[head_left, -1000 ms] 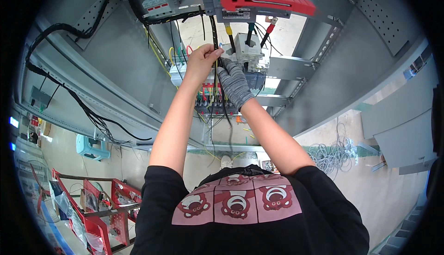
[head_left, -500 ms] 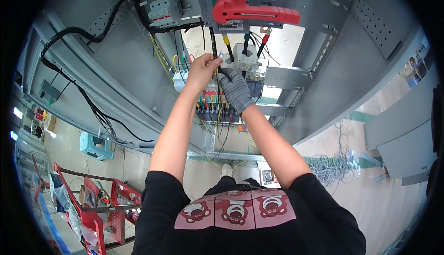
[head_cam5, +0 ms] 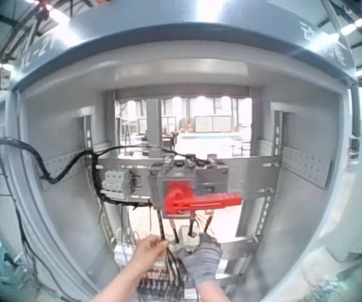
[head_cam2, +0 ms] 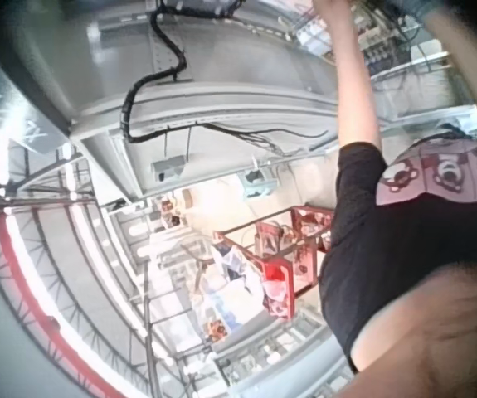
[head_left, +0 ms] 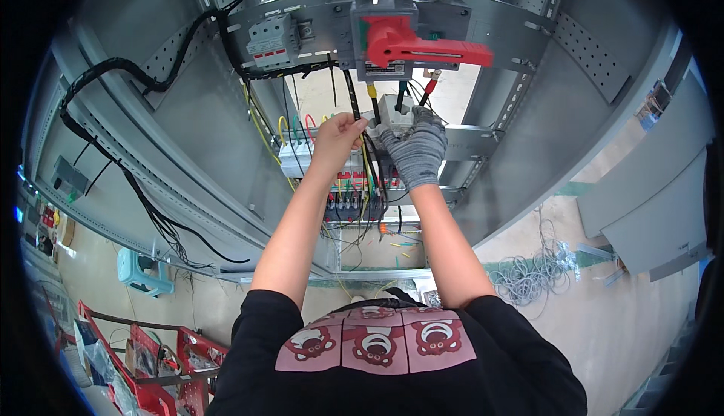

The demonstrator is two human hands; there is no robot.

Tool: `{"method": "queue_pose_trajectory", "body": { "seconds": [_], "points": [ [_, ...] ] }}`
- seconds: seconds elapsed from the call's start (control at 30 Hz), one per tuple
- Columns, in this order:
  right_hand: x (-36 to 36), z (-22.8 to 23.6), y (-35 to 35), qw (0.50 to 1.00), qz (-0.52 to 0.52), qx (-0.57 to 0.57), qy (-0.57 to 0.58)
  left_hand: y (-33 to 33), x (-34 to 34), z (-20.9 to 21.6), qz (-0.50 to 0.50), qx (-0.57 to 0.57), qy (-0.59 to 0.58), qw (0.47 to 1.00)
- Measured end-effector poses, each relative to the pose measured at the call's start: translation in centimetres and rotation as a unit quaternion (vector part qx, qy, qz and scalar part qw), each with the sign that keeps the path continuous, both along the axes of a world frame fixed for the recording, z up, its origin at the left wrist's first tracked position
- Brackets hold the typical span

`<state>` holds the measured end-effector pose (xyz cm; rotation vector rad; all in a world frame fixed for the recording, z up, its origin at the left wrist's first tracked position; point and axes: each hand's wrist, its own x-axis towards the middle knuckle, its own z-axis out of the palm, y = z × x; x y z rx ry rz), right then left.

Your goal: The person routes and secures black cables inside an open electrical cabinet, using zip ties to fasten them to the interior frame. They retrieve additional zip ties from a nearby red tool cart and continue bundling and organizing the wires within the cabinet.

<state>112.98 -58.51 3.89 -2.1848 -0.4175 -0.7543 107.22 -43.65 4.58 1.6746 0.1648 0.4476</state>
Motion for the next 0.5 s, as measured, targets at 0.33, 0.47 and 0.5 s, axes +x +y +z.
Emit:
{"method": "queue_pose_trajectory", "body": {
  "seconds": [0.33,0.47,0.5],
  "points": [
    [0.6,2.1,1.6,0.987,0.006,0.122,-0.100,1.0,0.2,-0.1,-0.037,-0.045,-0.001,0.998],
    [0.1,0.6,1.1,0.997,0.001,0.035,-0.074,2.1,0.0,-0.4,-0.071,-0.002,0.016,0.997],
    [0.2,-0.5,0.7,0.997,0.006,0.012,-0.071,2.1,-0.4,-0.1,-0.087,-0.024,0.011,0.996]
  ]
}}
